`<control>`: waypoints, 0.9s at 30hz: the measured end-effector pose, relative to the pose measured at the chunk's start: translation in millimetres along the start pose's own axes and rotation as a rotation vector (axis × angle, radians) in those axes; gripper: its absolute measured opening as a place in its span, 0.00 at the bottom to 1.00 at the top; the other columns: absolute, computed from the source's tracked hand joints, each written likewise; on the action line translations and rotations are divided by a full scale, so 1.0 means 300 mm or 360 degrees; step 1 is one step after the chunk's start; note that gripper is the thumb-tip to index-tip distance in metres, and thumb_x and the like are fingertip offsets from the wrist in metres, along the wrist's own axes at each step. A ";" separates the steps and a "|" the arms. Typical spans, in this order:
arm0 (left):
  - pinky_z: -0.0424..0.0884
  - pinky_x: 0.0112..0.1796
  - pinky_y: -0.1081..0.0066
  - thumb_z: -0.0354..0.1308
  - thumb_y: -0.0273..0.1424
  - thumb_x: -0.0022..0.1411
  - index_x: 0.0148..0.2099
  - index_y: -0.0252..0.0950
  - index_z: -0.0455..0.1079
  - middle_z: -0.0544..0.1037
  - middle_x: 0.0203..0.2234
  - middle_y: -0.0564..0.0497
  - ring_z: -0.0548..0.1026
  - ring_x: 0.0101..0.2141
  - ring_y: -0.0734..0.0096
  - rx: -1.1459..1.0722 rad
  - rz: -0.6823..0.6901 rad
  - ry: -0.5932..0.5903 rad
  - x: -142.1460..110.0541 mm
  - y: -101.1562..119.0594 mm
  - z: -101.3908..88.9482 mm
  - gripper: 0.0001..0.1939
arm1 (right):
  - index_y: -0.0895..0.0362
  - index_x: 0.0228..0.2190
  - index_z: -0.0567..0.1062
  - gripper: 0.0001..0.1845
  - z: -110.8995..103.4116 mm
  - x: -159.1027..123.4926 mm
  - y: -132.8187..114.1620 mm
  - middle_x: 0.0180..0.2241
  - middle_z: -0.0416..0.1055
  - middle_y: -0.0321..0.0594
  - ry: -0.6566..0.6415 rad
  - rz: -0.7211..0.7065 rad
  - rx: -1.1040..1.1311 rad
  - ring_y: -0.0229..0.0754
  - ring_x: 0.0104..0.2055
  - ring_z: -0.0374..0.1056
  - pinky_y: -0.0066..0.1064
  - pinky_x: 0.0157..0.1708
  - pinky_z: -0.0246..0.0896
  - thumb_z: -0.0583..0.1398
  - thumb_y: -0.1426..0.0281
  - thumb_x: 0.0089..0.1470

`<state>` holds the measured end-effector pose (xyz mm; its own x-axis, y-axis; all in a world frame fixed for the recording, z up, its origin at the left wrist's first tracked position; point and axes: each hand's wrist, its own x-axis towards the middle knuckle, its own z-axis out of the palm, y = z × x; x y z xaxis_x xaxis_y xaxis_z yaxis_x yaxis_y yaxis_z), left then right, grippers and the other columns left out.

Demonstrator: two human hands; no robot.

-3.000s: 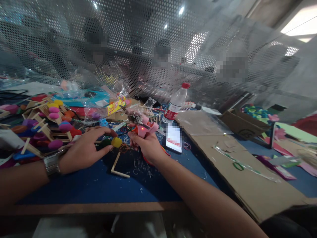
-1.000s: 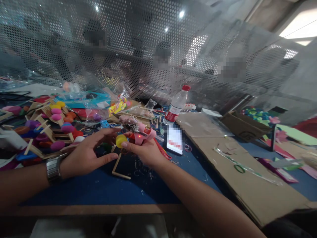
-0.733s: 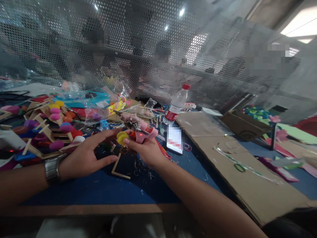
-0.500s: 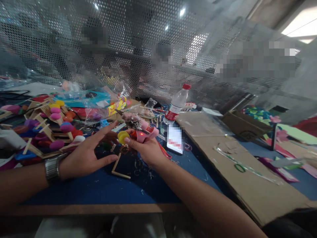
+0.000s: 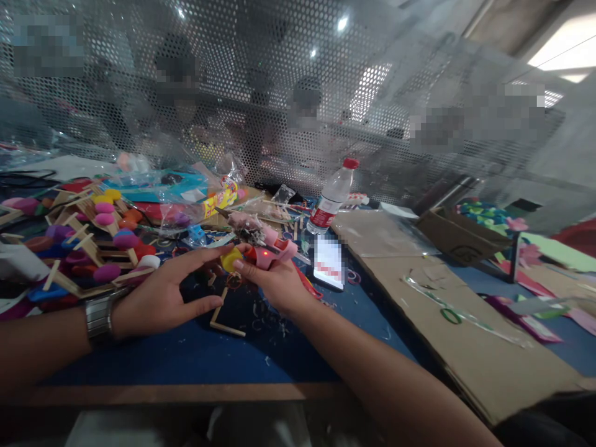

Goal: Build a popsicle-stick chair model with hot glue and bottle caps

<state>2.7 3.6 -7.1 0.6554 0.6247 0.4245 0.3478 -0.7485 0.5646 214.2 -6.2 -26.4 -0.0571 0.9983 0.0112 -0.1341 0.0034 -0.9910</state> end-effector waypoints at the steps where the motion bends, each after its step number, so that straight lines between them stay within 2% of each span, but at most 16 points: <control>1: 0.67 0.59 0.53 0.62 0.38 0.62 0.65 0.38 0.60 0.69 0.62 0.41 0.69 0.61 0.51 0.0007 -0.0002 -0.0010 0.001 0.000 0.000 0.32 | 0.54 0.32 0.79 0.22 -0.002 0.001 0.003 0.23 0.70 0.33 -0.0005 -0.0013 -0.0014 0.36 0.24 0.61 0.30 0.26 0.57 0.73 0.54 0.37; 9: 0.65 0.61 0.55 0.62 0.36 0.63 0.69 0.40 0.55 0.66 0.65 0.42 0.67 0.62 0.54 -0.0003 0.0032 -0.0018 -0.002 0.000 0.002 0.35 | 0.56 0.32 0.78 0.26 -0.012 0.009 0.012 0.22 0.70 0.33 0.0070 -0.0038 -0.0052 0.37 0.25 0.63 0.31 0.26 0.57 0.73 0.51 0.35; 11: 0.69 0.57 0.56 0.63 0.36 0.62 0.71 0.41 0.50 0.69 0.62 0.41 0.72 0.58 0.54 -0.0032 -0.0018 0.0005 -0.004 0.003 0.002 0.40 | 0.56 0.33 0.78 0.26 -0.012 0.009 0.006 0.22 0.70 0.33 0.0053 -0.0046 -0.0027 0.37 0.24 0.62 0.31 0.26 0.56 0.73 0.51 0.36; 13: 0.73 0.52 0.58 0.63 0.36 0.62 0.73 0.42 0.44 0.75 0.55 0.42 0.77 0.50 0.56 -0.0085 -0.0077 0.0019 -0.004 0.005 0.002 0.44 | 0.55 0.34 0.78 0.26 -0.011 0.009 0.003 0.22 0.70 0.33 0.0039 -0.0053 0.0014 0.37 0.24 0.63 0.30 0.25 0.56 0.73 0.51 0.37; 15: 0.75 0.49 0.60 0.63 0.35 0.62 0.74 0.43 0.40 0.79 0.50 0.44 0.78 0.45 0.59 -0.0116 -0.0102 0.0026 -0.004 0.005 0.002 0.46 | 0.55 0.35 0.78 0.27 -0.012 0.009 0.004 0.23 0.70 0.33 0.0009 -0.0051 0.0040 0.37 0.24 0.62 0.30 0.25 0.56 0.73 0.51 0.37; 19: 0.70 0.54 0.55 0.62 0.36 0.63 0.71 0.41 0.50 0.72 0.59 0.41 0.74 0.54 0.53 -0.0015 -0.0002 -0.0008 -0.001 0.001 0.000 0.39 | 0.54 0.35 0.78 0.24 -0.013 0.010 0.013 0.22 0.69 0.32 -0.0034 -0.0066 0.0014 0.36 0.23 0.61 0.30 0.25 0.56 0.72 0.52 0.40; 21: 0.70 0.54 0.56 0.61 0.36 0.63 0.70 0.41 0.54 0.71 0.61 0.41 0.74 0.54 0.53 0.0008 0.0023 -0.0037 0.000 0.001 0.000 0.36 | 0.55 0.33 0.78 0.23 -0.013 0.010 0.016 0.23 0.69 0.33 -0.0023 -0.0073 -0.0014 0.36 0.24 0.62 0.31 0.25 0.56 0.72 0.52 0.40; 24: 0.74 0.50 0.58 0.62 0.36 0.63 0.71 0.39 0.50 0.77 0.53 0.42 0.78 0.46 0.57 -0.0012 -0.0049 -0.0023 0.000 0.002 0.000 0.40 | 0.54 0.36 0.78 0.25 -0.014 0.009 0.016 0.24 0.70 0.33 -0.0011 -0.0063 -0.0007 0.37 0.25 0.63 0.32 0.27 0.58 0.72 0.52 0.39; 27: 0.73 0.50 0.58 0.62 0.36 0.63 0.71 0.38 0.50 0.78 0.51 0.42 0.78 0.46 0.57 -0.0011 -0.0035 -0.0017 -0.001 0.004 0.001 0.39 | 0.54 0.35 0.78 0.25 -0.017 0.009 0.016 0.23 0.70 0.33 -0.0003 -0.0065 -0.0009 0.36 0.25 0.63 0.31 0.27 0.57 0.72 0.52 0.39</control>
<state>3.1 2.6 -6.7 0.6548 0.6386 0.4042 0.3579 -0.7330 0.5785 218.4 -3.2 -31.8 -0.0534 0.9972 0.0517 -0.1305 0.0444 -0.9905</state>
